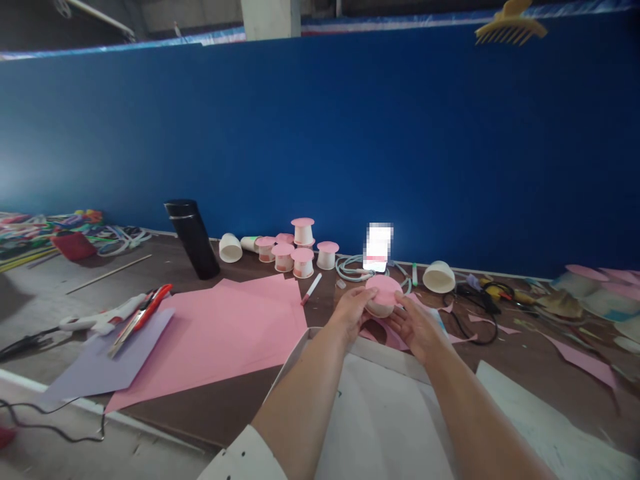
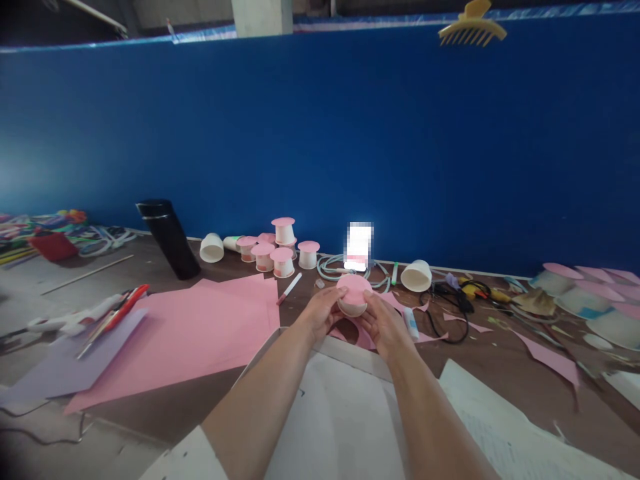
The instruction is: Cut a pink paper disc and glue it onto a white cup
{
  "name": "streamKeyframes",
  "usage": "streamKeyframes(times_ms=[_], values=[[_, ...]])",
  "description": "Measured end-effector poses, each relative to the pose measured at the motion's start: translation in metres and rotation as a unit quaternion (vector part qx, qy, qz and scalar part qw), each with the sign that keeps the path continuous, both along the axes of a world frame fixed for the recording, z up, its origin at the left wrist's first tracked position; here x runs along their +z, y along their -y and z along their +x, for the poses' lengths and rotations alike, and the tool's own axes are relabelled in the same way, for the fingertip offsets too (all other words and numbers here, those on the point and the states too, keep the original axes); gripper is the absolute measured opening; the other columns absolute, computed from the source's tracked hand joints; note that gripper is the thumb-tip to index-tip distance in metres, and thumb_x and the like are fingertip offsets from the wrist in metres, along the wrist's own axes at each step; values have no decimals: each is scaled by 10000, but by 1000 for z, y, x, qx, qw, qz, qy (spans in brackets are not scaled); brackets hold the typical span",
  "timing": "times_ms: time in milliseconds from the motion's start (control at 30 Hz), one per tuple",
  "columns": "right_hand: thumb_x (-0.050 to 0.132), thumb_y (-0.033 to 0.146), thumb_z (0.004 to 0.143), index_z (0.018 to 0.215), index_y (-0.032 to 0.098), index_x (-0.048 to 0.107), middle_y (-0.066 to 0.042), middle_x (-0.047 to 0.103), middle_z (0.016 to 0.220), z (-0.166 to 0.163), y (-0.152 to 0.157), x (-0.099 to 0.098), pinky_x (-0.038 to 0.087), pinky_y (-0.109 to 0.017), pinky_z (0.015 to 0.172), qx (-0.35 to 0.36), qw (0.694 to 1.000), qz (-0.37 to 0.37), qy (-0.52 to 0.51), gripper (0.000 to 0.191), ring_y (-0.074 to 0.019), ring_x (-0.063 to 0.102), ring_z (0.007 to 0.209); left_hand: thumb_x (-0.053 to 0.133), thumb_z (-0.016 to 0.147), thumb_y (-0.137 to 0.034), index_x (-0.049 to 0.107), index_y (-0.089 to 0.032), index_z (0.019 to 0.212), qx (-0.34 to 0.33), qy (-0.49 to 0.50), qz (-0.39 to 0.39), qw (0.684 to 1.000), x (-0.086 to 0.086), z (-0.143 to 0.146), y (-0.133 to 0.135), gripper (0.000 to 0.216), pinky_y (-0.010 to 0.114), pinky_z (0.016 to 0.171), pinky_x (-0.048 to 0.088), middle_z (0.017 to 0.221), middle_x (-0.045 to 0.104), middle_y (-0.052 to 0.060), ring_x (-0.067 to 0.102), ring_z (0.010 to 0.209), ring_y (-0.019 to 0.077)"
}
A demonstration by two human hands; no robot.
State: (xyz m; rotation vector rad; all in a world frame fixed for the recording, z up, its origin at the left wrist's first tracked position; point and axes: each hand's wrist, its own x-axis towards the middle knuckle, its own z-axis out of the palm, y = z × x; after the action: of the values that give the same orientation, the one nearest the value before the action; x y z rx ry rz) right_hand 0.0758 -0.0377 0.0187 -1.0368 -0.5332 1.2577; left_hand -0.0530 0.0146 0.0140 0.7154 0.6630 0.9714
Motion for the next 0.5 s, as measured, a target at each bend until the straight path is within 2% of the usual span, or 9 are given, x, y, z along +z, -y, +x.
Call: streamKeyframes(times_ms=[100,200,367,500], values=[[795,252,745,852,189,682,-74,770,810,-1,0,0,629,-258,647,4,1000,4,1,168,-206,743,720,803,731,-315,700,-99,935,0,0,0,1000,1,0,0,314,276,725,524,854,700,89,650,750,159],[815,254,715,831,193,667,-55,762,769,0,0,-1,620,-246,614,-5,1000,7,-3,198,-197,737,687,812,728,-308,702,-94,931,-3,12,3,1000,1,0,1,315,270,744,527,840,697,82,652,763,156],[839,275,676,816,208,655,-23,750,735,2,-3,-6,618,-240,614,-27,999,24,-15,241,-174,719,641,865,673,-311,705,-120,1010,-9,-4,2,1000,3,0,4,419,306,844,537,929,715,103,677,895,207],[840,283,677,816,217,662,-17,747,740,3,-4,-8,630,-265,647,-25,999,30,-13,235,-189,729,682,874,659,-283,694,-138,1081,4,-24,-15,1000,4,-1,5,481,317,857,545,966,720,107,683,922,223]])
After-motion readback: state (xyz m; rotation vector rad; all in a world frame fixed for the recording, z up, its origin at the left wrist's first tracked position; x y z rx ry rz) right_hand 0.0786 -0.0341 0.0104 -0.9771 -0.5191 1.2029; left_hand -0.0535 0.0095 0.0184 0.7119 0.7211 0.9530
